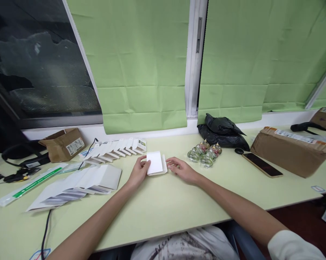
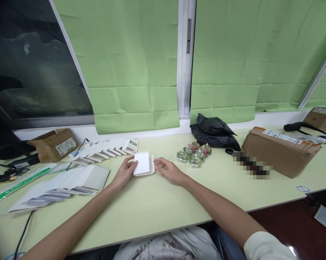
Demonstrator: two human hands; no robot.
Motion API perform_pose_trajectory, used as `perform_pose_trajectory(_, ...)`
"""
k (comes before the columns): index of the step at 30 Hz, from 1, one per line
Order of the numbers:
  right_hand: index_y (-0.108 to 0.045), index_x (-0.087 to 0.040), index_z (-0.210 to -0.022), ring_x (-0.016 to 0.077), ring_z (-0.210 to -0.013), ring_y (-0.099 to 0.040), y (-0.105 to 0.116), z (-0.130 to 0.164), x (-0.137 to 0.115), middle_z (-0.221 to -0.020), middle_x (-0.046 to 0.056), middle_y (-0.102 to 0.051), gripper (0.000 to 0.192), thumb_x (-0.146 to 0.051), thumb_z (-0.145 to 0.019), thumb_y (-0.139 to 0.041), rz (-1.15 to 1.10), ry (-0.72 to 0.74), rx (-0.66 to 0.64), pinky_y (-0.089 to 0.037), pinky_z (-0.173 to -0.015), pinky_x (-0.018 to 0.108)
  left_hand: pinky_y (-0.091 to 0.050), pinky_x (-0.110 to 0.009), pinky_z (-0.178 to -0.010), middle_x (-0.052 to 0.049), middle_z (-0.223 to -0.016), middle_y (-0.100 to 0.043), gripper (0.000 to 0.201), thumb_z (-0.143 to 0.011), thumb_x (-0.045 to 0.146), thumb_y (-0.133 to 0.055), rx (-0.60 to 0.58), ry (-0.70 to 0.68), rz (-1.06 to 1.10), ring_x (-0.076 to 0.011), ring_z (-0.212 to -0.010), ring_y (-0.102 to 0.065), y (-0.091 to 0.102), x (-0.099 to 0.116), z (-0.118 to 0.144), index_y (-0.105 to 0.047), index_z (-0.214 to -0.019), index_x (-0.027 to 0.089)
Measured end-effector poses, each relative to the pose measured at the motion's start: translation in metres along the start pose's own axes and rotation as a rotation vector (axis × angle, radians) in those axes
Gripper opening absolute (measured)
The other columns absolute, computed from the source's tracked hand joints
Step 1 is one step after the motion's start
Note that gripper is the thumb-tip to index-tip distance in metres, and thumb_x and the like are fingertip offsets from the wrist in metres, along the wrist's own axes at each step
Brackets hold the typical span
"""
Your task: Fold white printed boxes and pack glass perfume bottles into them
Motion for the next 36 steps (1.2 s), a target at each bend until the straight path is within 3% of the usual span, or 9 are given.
perform_pose_trajectory(5,-0.065,-0.027,-0.134,0.0238,-0.108,-0.063,-0.001,0.002,0.0,-0.124,0.008,-0.069,0.046,-0.055,-0.098,-0.058,0.036,-0.003,-0.038,-0.05,-0.09,0.039,-0.049,-0.029,-0.06,-0.007,-0.093,-0.071,0.067,-0.081,0.061,-0.068,-0.041,0.019,-0.23,-0.0208,-0.072,-0.068,0.027,0.003,-0.01,-0.052,-0.13,0.019)
perform_pose_trajectory(10,-0.066,-0.027,-0.13,0.0206,-0.095,-0.062,-0.001,0.004,0.006,-0.115,0.007,-0.069,0.046,-0.057,-0.097,-0.06,0.054,-0.032,-0.029,-0.05,-0.089,0.038,-0.051,-0.036,-0.076,-0.013,-0.105,-0.075,0.061,-0.082,0.056,-0.066,0.055,-0.064,-0.684,-0.0292,-0.089,-0.072,0.089,0.041,0.0,-0.057,-0.132,0.021)
perform_pose_trajectory(13,-0.067,-0.026,-0.126,0.0203,-0.092,-0.061,-0.002,0.005,0.008,-0.11,0.006,-0.068,0.044,-0.057,-0.095,-0.062,0.054,-0.034,-0.026,-0.05,-0.087,0.037,-0.049,-0.036,-0.075,-0.012,-0.1,-0.076,0.059,-0.083,0.054,-0.064,0.097,-0.023,-0.934,-0.0305,-0.085,-0.071,0.124,0.063,0.014,-0.057,-0.131,0.022)
perform_pose_trajectory(18,-0.067,-0.025,-0.125,0.0223,-0.097,-0.061,-0.002,0.006,0.01,-0.11,0.006,-0.068,0.043,-0.056,-0.096,-0.061,0.042,-0.041,-0.041,-0.049,-0.088,0.038,-0.049,-0.034,-0.071,-0.009,-0.105,-0.075,0.056,-0.084,0.055,-0.063,0.15,-0.001,-0.995,-0.0282,-0.083,-0.07,0.148,0.074,0.034,-0.058,-0.131,0.025)
perform_pose_trajectory(22,-0.069,-0.024,-0.12,0.0227,-0.094,-0.061,-0.001,0.007,0.01,-0.104,0.005,-0.069,0.039,-0.054,-0.096,-0.062,0.059,-0.046,-0.038,-0.048,-0.085,0.037,-0.054,-0.037,-0.078,-0.012,-0.12,-0.07,0.061,-0.086,0.057,-0.065,0.116,-0.083,-0.702,-0.0259,-0.089,-0.07,0.128,0.06,0.051,-0.056,-0.136,0.024)
perform_pose_trajectory(26,-0.073,-0.023,-0.111,0.0238,-0.091,-0.061,-0.003,0.01,-0.001,-0.099,0.006,-0.071,0.038,-0.057,-0.095,-0.062,0.02,-0.05,-0.108,-0.047,-0.083,0.038,-0.057,-0.041,-0.09,-0.014,-0.129,-0.066,0.066,-0.084,0.055,-0.072,0.028,-0.106,-0.344,-0.0262,-0.102,-0.069,0.087,0.04,0.076,-0.055,-0.139,0.022)
perform_pose_trajectory(29,-0.074,-0.022,-0.107,0.024,-0.093,-0.061,-0.01,0.014,-0.013,-0.101,0.007,-0.071,0.039,-0.058,-0.096,-0.061,-0.064,-0.047,-0.21,-0.047,-0.084,0.037,-0.057,-0.044,-0.092,-0.013,-0.129,-0.069,0.058,-0.083,0.05,-0.076,-0.064,-0.086,-0.198,-0.0281,-0.105,-0.069,0.055,0.034,0.092,-0.063,-0.133,0.023)
perform_pose_trajectory(33,-0.073,-0.021,-0.099,0.0221,-0.083,-0.057,-0.023,0.018,-0.019,-0.093,0.006,-0.068,0.039,-0.059,-0.09,-0.07,-0.144,-0.06,-0.28,-0.047,-0.076,0.036,-0.055,-0.047,-0.1,-0.012,-0.124,-0.072,0.047,-0.084,0.048,-0.078,-0.28,-0.045,-0.051,-0.0319,-0.113,-0.068,0.024,0.034,0.094,-0.07,-0.122,0.021)
perform_pose_trajectory(36,-0.071,-0.02,-0.097,0.0215,-0.083,-0.057,-0.027,0.018,-0.02,-0.09,0.005,-0.066,0.039,-0.059,-0.09,-0.07,-0.214,-0.06,-0.226,-0.046,-0.075,0.034,-0.054,-0.046,-0.1,-0.013,-0.126,-0.071,0.052,-0.084,0.049,-0.079,-0.286,-0.026,0.093,-0.0305,-0.114,-0.068,0.012,0.032,0.086,-0.065,-0.125,0.02)
Point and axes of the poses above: each hand's wrist, its own z-axis away from the middle knuckle, its own y-axis out of the back of the hand, x = y × z, the point moved 1 cm from there along -z, towards the middle knuckle
